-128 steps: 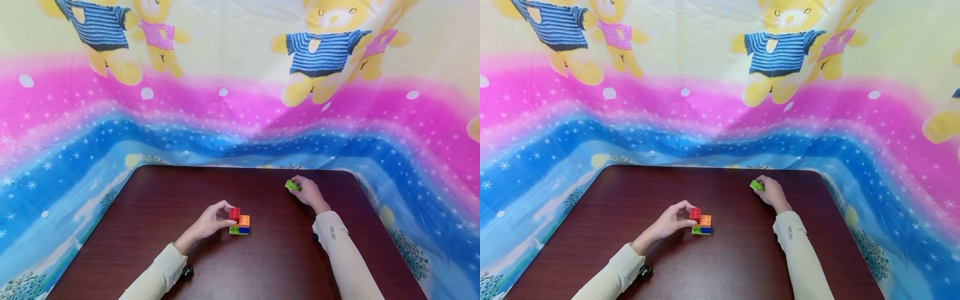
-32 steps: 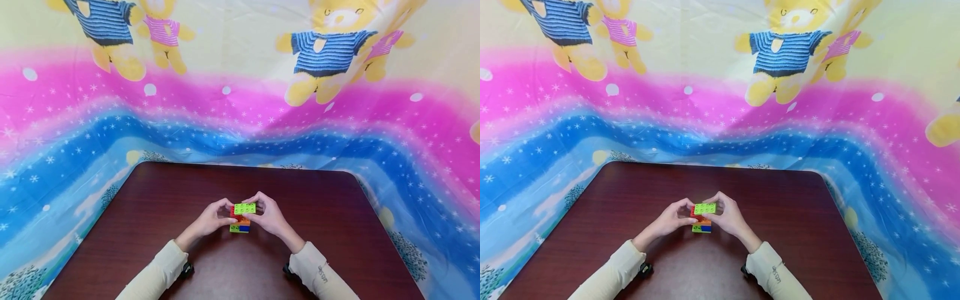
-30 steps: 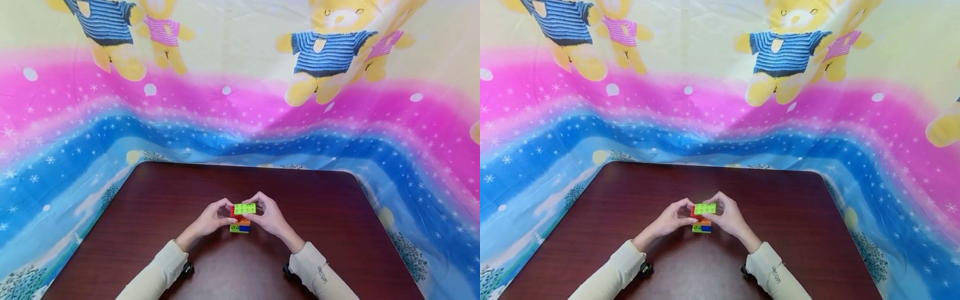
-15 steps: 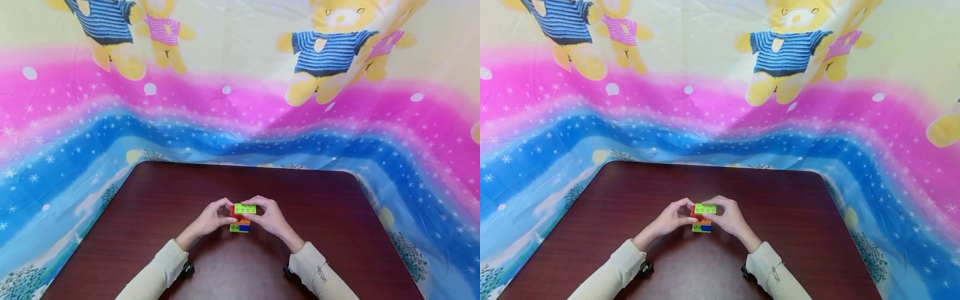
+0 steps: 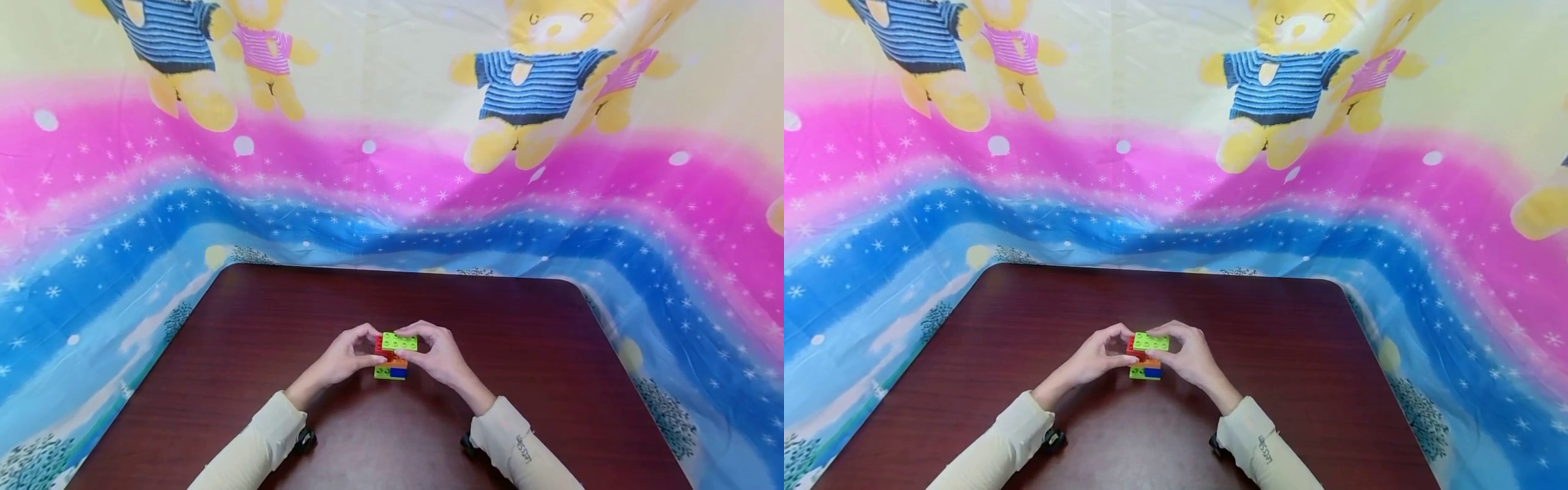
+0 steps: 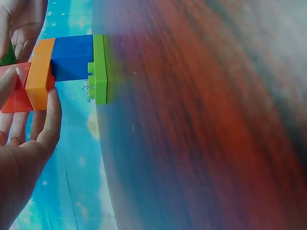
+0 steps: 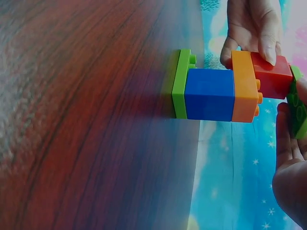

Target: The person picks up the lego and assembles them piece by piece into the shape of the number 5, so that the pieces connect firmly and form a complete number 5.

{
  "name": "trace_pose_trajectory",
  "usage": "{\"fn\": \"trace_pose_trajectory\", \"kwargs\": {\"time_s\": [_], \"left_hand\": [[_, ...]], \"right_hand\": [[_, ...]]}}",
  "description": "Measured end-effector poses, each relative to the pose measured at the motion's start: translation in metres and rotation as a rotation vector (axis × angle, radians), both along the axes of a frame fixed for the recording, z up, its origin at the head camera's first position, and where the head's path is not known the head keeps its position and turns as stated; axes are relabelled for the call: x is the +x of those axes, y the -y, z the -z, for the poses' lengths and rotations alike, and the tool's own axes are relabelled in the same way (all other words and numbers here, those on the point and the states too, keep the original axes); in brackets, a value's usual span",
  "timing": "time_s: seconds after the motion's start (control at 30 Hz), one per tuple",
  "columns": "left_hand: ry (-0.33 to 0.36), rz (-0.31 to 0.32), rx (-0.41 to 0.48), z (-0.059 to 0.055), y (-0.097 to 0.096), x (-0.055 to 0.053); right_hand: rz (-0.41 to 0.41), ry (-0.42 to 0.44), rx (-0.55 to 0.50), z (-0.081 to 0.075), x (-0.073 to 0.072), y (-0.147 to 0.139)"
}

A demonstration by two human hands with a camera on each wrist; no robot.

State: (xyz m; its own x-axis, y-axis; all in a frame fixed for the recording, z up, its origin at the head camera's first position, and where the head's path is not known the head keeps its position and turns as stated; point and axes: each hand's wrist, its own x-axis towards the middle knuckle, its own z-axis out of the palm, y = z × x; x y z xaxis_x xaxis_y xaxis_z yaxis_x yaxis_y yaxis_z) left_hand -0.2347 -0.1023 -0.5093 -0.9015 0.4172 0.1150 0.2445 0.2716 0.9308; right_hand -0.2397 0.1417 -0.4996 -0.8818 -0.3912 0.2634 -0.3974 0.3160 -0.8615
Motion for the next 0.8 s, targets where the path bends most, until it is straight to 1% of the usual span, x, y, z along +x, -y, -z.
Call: {"fn": "trace_pose_trajectory", "kwargs": {"time_s": [0.07,0.23,0.33,0.37,0.53,0.57,0.6,0.8], "left_hand": [[0.0,-0.006,-0.006,0.008,0.0,-0.004],[-0.01,0.002,0.009,0.012,0.001,-0.005],[-0.01,0.005,0.02,0.012,0.002,-0.006],[-0.012,0.002,0.014,0.01,0.001,-0.004],[-0.029,0.0,-0.021,0.009,0.004,-0.006],[-0.032,0.002,-0.028,0.009,0.004,-0.006],[-0.038,0.005,-0.03,0.012,0.006,-0.008],[-0.06,0.005,-0.03,0.014,0.006,-0.01]], "right_hand": [[0.003,0.006,-0.006,0.001,0.0,0.001],[0.0,0.018,-0.027,0.003,0.0,0.001],[-0.003,0.01,-0.023,0.003,0.0,0.0],[-0.001,0.006,-0.016,0.004,0.0,0.0],[0.01,0.002,0.015,0.003,-0.001,0.0],[0.013,0.006,0.021,0.003,-0.001,0.001],[0.013,0.007,0.023,0.003,-0.001,0.001],[0.001,-0.007,0.012,0.005,-0.003,0.001]]}}
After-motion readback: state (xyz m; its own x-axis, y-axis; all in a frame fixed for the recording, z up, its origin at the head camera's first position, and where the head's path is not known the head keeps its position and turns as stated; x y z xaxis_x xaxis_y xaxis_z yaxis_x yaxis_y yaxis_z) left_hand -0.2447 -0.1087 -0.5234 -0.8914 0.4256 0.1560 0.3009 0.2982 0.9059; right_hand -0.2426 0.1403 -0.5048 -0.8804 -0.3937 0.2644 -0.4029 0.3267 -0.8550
